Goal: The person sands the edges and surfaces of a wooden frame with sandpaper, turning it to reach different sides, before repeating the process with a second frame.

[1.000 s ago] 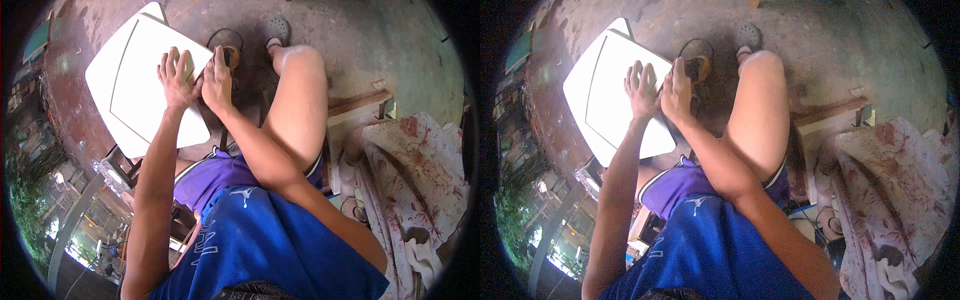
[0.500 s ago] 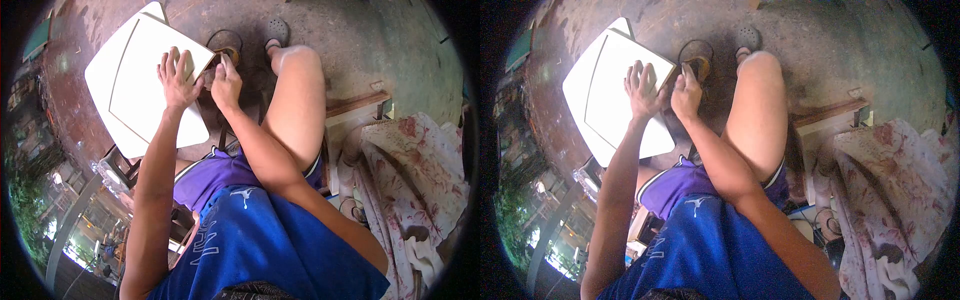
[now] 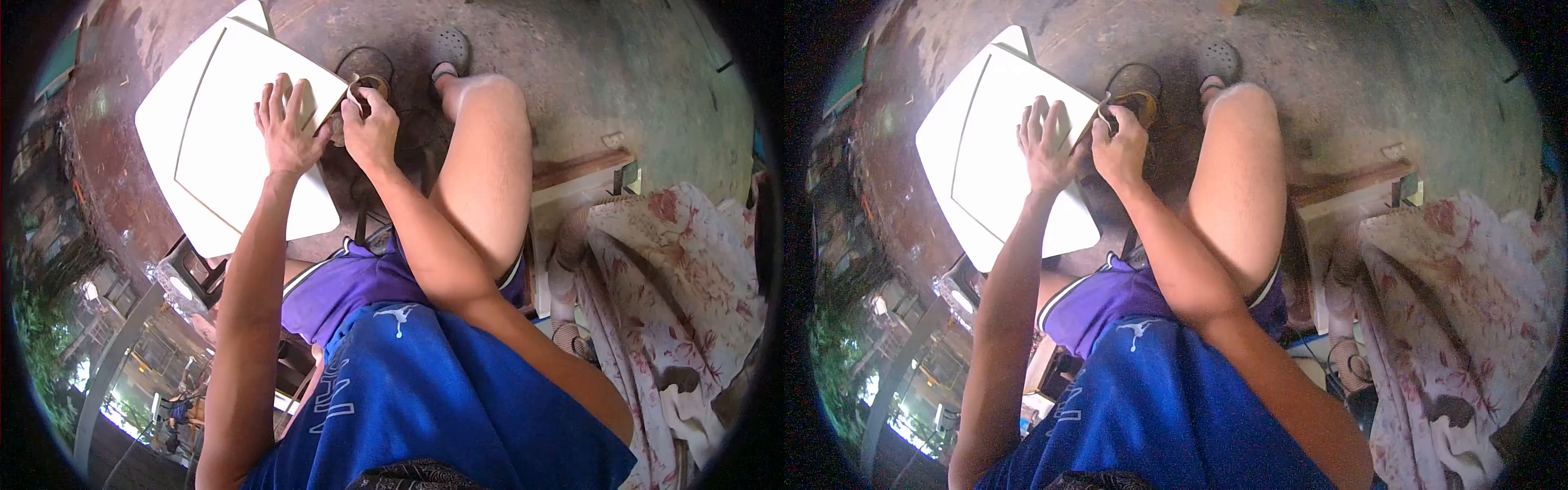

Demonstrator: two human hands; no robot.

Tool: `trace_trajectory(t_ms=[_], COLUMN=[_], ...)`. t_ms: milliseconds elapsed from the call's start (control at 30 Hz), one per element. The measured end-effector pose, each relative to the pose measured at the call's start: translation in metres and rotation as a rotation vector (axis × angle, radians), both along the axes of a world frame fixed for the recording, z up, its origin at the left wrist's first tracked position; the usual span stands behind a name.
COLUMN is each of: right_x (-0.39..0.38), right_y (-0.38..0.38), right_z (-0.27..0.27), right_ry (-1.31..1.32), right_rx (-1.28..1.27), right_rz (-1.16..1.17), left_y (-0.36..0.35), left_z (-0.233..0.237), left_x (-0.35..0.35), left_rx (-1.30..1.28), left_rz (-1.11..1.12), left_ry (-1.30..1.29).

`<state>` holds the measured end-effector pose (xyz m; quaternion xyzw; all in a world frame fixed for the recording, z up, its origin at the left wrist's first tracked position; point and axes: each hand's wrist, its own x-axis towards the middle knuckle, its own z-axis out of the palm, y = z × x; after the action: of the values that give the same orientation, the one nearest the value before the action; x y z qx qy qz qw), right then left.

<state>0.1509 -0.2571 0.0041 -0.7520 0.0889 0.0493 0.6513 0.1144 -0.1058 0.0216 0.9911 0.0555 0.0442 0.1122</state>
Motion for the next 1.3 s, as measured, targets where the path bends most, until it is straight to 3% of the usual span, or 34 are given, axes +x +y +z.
trace_trajectory(t_ms=[100, 167, 367, 900, 1300], right_x=[0.003, 0.005, -0.009, -0.011, -0.005], right_y=[0.002, 0.01, 0.009, 0.008, 0.007], right_z=[0.003, -0.006, 0.004, -0.004, -0.007], right_ry=[-0.019, -0.22, -0.201, -0.211, -0.234], right_rx=[-0.111, -0.16, -0.3, -0.116, -0.226], right_rz=[0.058, 0.04, 0.099, 0.117, 0.138], left_y=[0.0, 0.0, 0.0, -0.002, 0.001], left_z=[-0.002, -0.002, 0.0, -0.001, -0.001], left_x=[-0.001, -0.002, -0.002, 0.001, -0.002], left_rx=[0.002, 0.005, -0.019, -0.016, -0.004], left_rz=[-0.006, -0.008, 0.003, 0.025, 0.017], left_ry=[-0.005, -0.009, 0.008, 0.013, 0.03])
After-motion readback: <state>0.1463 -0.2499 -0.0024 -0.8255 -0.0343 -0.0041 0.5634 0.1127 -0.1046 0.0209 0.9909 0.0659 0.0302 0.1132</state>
